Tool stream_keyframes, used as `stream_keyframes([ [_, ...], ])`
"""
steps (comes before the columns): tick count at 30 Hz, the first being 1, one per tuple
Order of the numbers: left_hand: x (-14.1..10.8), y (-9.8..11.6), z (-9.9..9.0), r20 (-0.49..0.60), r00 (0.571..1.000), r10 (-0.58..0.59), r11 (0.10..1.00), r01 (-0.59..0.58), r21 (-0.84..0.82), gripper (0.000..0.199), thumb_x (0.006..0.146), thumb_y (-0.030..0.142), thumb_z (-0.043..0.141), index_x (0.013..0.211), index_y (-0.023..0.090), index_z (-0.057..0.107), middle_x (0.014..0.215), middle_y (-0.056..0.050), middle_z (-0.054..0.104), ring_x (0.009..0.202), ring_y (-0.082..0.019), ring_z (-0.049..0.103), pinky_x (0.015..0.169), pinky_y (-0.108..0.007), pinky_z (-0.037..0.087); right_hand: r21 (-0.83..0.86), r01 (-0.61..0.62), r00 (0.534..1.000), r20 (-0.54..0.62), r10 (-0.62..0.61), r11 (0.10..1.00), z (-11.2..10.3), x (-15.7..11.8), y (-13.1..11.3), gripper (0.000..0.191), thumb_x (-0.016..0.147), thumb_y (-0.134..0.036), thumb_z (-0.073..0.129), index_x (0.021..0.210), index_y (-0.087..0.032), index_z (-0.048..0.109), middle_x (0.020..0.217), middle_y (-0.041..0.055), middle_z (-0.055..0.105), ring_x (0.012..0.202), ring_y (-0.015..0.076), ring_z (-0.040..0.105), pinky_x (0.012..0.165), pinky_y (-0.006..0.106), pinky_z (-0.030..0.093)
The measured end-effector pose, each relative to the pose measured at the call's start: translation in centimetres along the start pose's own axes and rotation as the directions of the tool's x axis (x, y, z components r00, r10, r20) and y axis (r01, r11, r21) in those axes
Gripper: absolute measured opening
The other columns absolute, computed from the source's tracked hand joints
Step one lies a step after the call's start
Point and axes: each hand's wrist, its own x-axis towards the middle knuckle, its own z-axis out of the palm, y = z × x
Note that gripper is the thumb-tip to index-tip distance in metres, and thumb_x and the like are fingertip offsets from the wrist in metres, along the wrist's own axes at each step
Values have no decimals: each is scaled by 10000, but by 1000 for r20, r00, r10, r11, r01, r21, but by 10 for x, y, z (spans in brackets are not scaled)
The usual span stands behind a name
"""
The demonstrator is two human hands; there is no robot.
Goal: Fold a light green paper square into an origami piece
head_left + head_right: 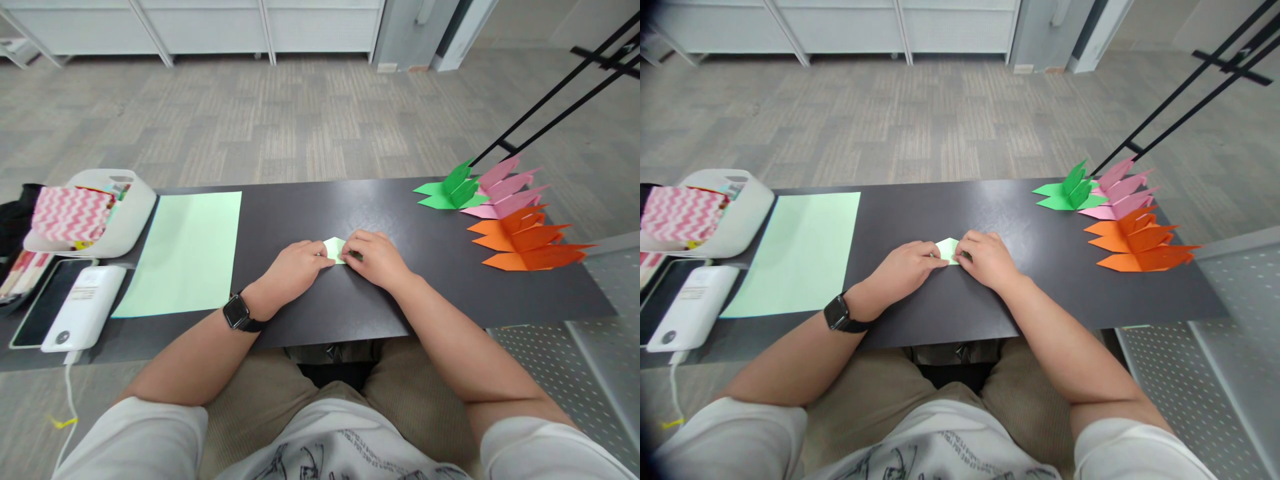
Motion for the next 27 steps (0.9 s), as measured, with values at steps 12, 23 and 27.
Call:
stream_keyframes([
  [12, -7, 26, -9, -12, 999, 39, 984, -36, 175, 251, 1099, 224, 543, 1232, 194, 754, 1112, -100, 725, 1052, -275, 617, 907, -439, 429, -19, 3, 1000, 5, -3, 1000, -1, 1, -1, 49, 990, -239, 727, 943, -253, 723, 1033, 30, 734, 939, 212, 668, 847, 370, 381],
  [23, -12, 34, -10, 28, 999, 39, 974, -44, 224, 411, 1051, 364, 668, 1413, 171, 667, 1219, -137, 704, 1125, -317, 616, 966, -470, 405, 4, 31, 999, 26, -31, 1000, -3, -2, 1, 33, 1001, -232, 722, 972, -248, 729, 1051, 31, 730, 966, 211, 676, 874, 369, 392],
  [27, -12, 34, -10, 46, 998, 35, 975, -44, 218, 397, 1046, 370, 672, 1399, 187, 678, 1211, -132, 709, 1122, -319, 612, 952, -465, 406, 41, 45, 998, 45, -47, 998, -6, -3, 5, 53, 1013, -230, 700, 1021, -262, 742, 1076, 32, 736, 1014, 217, 684, 910, 379, 399],
])
